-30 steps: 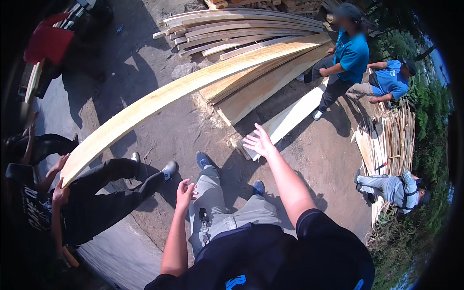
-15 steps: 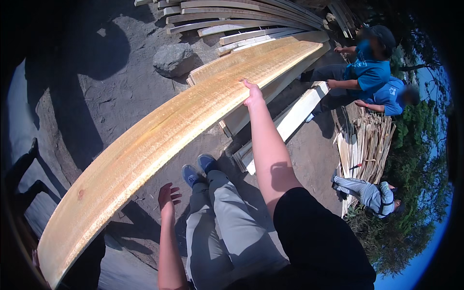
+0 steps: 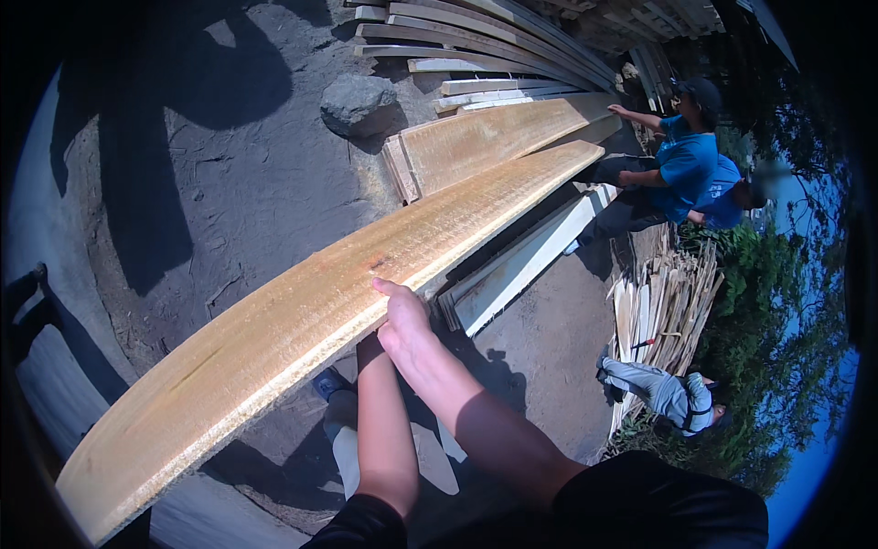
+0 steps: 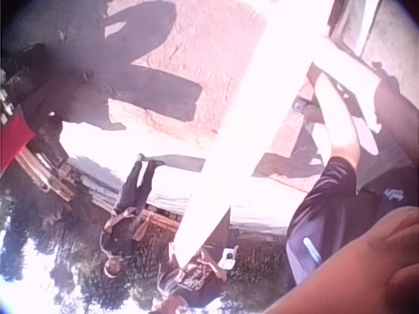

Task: The person, assisted by others, lifts large wooden planks from a stack and loads them onto the bed of a truck.

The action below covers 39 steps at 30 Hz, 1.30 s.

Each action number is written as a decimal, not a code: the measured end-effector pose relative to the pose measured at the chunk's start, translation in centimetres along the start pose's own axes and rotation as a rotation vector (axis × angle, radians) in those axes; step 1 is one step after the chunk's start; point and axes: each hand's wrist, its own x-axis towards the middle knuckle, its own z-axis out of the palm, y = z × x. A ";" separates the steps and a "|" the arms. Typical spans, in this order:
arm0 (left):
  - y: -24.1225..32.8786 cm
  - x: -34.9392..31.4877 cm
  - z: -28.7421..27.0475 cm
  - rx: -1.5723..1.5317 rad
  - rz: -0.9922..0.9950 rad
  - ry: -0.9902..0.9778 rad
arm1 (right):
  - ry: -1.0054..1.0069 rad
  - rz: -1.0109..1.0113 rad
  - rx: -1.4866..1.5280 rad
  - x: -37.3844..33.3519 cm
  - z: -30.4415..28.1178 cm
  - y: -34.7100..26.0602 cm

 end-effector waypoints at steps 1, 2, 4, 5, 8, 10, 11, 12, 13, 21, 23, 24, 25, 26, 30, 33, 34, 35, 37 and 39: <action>0.4 -0.3 -0.6 -0.018 0.012 -0.020 | 0.031 0.026 -0.033 -1.6 -0.2 2.0; 1.2 -1.2 -1.4 -0.035 0.023 -0.040 | -0.025 0.070 -0.005 -3.1 -0.9 4.1; 3.5 -3.7 -3.5 -0.074 0.114 -0.058 | -0.113 0.193 -0.069 -6.6 -0.7 7.0; 4.3 -4.1 -4.5 -0.081 0.140 -0.077 | -0.114 0.255 -0.109 -7.8 -0.8 8.5; 7.5 -6.0 -7.2 -0.069 0.189 -0.139 | -0.237 0.403 -0.186 -9.3 -3.2 14.0; 9.0 -6.5 -8.7 -0.073 0.222 -0.197 | -0.194 0.448 -0.252 -8.9 -4.2 17.4; 10.5 -6.9 -9.8 -0.060 0.257 -0.229 | -0.168 0.489 -0.286 -9.5 -4.8 19.5; 11.5 -6.8 -10.4 -0.067 0.288 -0.272 | -0.154 0.473 -0.283 -10.3 -5.1 20.9; 12.3 -6.4 -11.2 -0.064 0.300 -0.326 | -0.093 0.560 -0.235 -10.5 -5.0 21.5; 17.8 -3.4 -18.4 -0.091 0.489 -0.701 | -0.299 1.030 -0.099 -6.7 -13.7 21.6; 17.7 -2.8 -20.1 -0.121 0.505 -0.755 | -0.379 0.912 -0.140 -3.2 -17.1 13.3; 18.0 -3.1 -20.4 -0.117 0.524 -0.766 | -0.349 0.825 -0.274 -0.7 -18.4 8.5; 18.2 -3.6 -20.5 -0.109 0.539 -0.771 | -0.239 0.641 -0.464 2.7 -20.6 4.1; 18.3 -4.0 -21.0 -0.117 0.546 -0.771 | 0.047 0.378 -0.591 7.0 -23.5 0.6; 18.5 -3.3 -25.3 -0.161 0.514 -0.805 | 0.285 0.214 -0.441 23.9 -29.5 -5.0; 20.3 -5.2 -26.3 -0.073 0.546 -0.709 | 0.050 0.153 -0.452 34.3 -30.8 -4.7; 20.3 -5.3 -25.1 -0.042 0.524 -0.654 | 0.055 0.081 -0.307 34.9 -30.4 -4.0; 20.6 -5.7 -24.4 -0.030 0.530 -0.645 | 0.034 0.108 -0.436 36.6 -29.9 -3.4; 21.3 -6.6 -25.7 -0.031 0.559 -0.651 | 0.016 0.123 -0.702 41.5 -32.0 -2.7; 21.0 -5.1 -26.8 -0.106 0.539 -0.681 | 0.150 0.070 -0.743 43.9 -34.2 -6.5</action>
